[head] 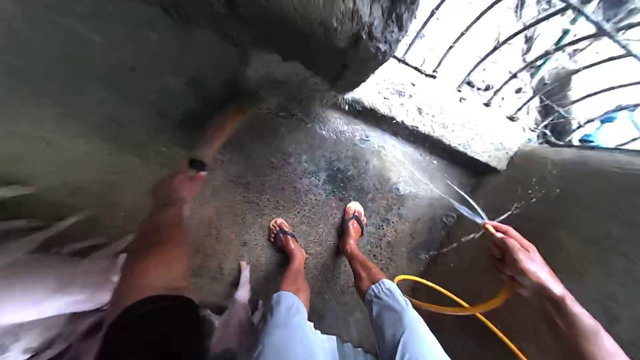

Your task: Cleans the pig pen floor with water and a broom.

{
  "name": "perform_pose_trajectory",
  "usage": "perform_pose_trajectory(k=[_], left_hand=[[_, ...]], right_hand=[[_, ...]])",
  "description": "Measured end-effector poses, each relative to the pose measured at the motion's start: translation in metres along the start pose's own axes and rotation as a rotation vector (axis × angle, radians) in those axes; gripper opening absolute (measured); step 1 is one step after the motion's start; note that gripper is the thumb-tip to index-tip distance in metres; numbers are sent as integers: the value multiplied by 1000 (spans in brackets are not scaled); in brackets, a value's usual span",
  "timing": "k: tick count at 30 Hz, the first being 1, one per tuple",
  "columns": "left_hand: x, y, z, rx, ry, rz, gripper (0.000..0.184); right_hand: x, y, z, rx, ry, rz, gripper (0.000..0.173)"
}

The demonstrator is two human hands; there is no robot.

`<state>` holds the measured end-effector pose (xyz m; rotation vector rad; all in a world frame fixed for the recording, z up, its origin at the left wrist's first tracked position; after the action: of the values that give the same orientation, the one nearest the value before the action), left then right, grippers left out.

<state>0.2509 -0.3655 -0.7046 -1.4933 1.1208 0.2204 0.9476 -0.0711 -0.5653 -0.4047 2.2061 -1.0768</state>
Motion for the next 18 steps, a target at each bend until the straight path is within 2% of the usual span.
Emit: perform_pose_trajectory(k=[1,3,5,6,8,11,13,14,16,18], left_hand=[[-40,5,-29,-138,-24,7,74],[-112,-18,-60,-305,-98,18,76],[-141,-53,-88,-277,-176,39,69],[-140,-70,-100,-213,-196,22,65],[-135,-106,-100,-123,-175,-154,70],[-103,-140,-62,35,-97,-338,69],[-67,-138,-26,219,-133,-420,71],[-44,-127,-10,338,-149,-440,72],[-37,-82,17,537,-79,-470,73],[-51,-11,20,580,-61,-493,69]], right_hand=[[13,3,-21,-38,12,-51,38],[50,9,-63,-96,-28,-178,37],[89,14,-103,-153,-167,-316,39],[108,14,-122,-175,-248,-364,40],[145,11,-159,-238,-403,-388,40],[197,2,-202,-282,-553,-382,41],[225,1,-218,-275,-592,-348,40],[236,-1,-223,-258,-607,-331,39],[262,0,-230,-225,-618,-280,39],[283,0,-231,-192,-637,-209,40]])
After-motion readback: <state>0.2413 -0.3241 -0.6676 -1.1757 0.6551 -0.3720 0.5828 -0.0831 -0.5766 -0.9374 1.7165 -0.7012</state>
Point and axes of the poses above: each hand's wrist, its own y-axis towards the middle knuckle, its own x-axis out of the palm, z = x × y, the point moved 3 cm from there along y, towards the middle knuckle, and after that the axes turned 8 degrees about -x, right-handed, at the moved point
